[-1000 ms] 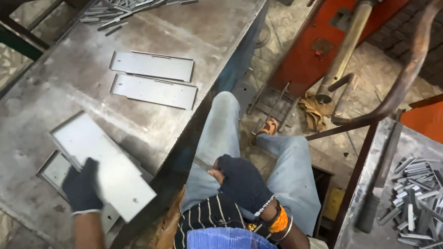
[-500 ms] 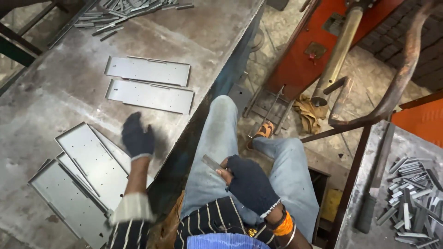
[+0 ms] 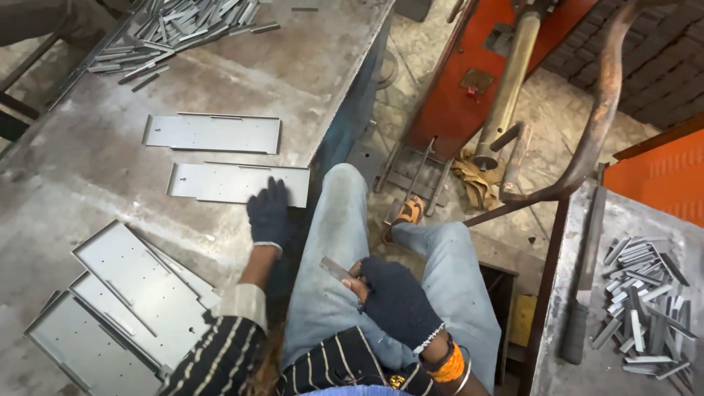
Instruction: The person sits at a metal workbench holding folded sheet metal parts on their lap and files the cut edges with a small hand file. They place each finished part on the table, stack the completed pieces, and pick up the next part, repeating the filing cycle.
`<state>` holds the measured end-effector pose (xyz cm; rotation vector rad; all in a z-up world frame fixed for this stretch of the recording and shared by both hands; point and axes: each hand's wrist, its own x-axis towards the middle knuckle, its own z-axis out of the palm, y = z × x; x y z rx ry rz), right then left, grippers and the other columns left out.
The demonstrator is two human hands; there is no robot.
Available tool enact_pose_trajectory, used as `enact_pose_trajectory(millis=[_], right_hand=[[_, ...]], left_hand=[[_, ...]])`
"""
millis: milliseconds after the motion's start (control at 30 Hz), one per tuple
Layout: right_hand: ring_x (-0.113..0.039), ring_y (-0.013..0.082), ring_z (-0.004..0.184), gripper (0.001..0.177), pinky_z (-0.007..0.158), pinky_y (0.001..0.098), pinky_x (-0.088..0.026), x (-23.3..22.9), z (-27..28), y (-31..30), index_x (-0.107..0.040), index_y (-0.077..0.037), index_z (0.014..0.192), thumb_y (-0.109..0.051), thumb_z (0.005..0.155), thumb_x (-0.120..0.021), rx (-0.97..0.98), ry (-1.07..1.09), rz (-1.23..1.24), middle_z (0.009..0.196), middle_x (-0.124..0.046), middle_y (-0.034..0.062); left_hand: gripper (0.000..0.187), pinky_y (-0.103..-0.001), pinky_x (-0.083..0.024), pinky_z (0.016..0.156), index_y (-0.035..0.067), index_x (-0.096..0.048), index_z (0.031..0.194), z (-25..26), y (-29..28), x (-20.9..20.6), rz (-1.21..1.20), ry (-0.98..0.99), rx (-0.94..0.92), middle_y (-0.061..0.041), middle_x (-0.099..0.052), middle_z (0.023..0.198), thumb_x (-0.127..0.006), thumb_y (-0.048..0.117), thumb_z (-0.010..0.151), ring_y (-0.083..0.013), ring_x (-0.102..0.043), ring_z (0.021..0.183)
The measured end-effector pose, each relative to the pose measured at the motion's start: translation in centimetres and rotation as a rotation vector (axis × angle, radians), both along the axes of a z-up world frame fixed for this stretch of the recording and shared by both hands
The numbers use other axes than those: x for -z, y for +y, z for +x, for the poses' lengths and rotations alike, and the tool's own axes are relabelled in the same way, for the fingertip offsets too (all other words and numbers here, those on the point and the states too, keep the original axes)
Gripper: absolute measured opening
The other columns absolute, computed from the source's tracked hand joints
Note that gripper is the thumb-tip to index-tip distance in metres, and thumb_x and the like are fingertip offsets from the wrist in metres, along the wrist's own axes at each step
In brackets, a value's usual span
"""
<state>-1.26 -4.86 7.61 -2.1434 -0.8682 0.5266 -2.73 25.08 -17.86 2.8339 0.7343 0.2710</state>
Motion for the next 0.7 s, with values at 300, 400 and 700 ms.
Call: enact_pose_trajectory(millis=[300,400,700], right_hand=[[-0.071,0.0273,0.058,0.022,0.059,0.0398,-0.051,-1.6,0.0,0.1,-0.07,-0.008,0.087,-0.03,0.092,-0.07,0.006,0.142,0.0,0.065,-0.066,0.0104],[-0.069,0.0276,0.058,0.021,0.059,0.04,-0.05,-1.2,0.3,0.2,-0.07,-0.008,0.088,-0.029,0.091,-0.071,0.021,0.094,0.006,0.062,-0.066,0.0115],[-0.071,0.0136,0.056,0.02,0.05,0.0293,-0.057,-0.6,0.3,0.5,-0.068,-0.002,0.097,-0.021,0.093,-0.068,0.195,0.382,0.152,0.066,-0.07,0.0061]], left_hand=[[0.144,-0.071,-0.013,0.107,0.001,-0.04,0.146,1.3,9.0,-7.4,0.262,0.296,0.135,-0.022,-0.041,0.152,-0.074,0.095,0.043,-0.0432,-0.037,0.139],[0.124,-0.073,-0.013,0.122,0.003,-0.055,0.135,1.1,5.8,-10.6,0.19,0.332,0.029,-0.015,-0.062,0.132,-0.069,0.093,0.051,-0.0357,-0.054,0.13],[0.117,-0.063,-0.036,0.104,-0.004,-0.057,0.138,-1.4,3.3,-6.7,0.149,0.105,-0.071,-0.021,-0.067,0.105,-0.085,0.071,0.053,-0.0366,-0.064,0.1]])
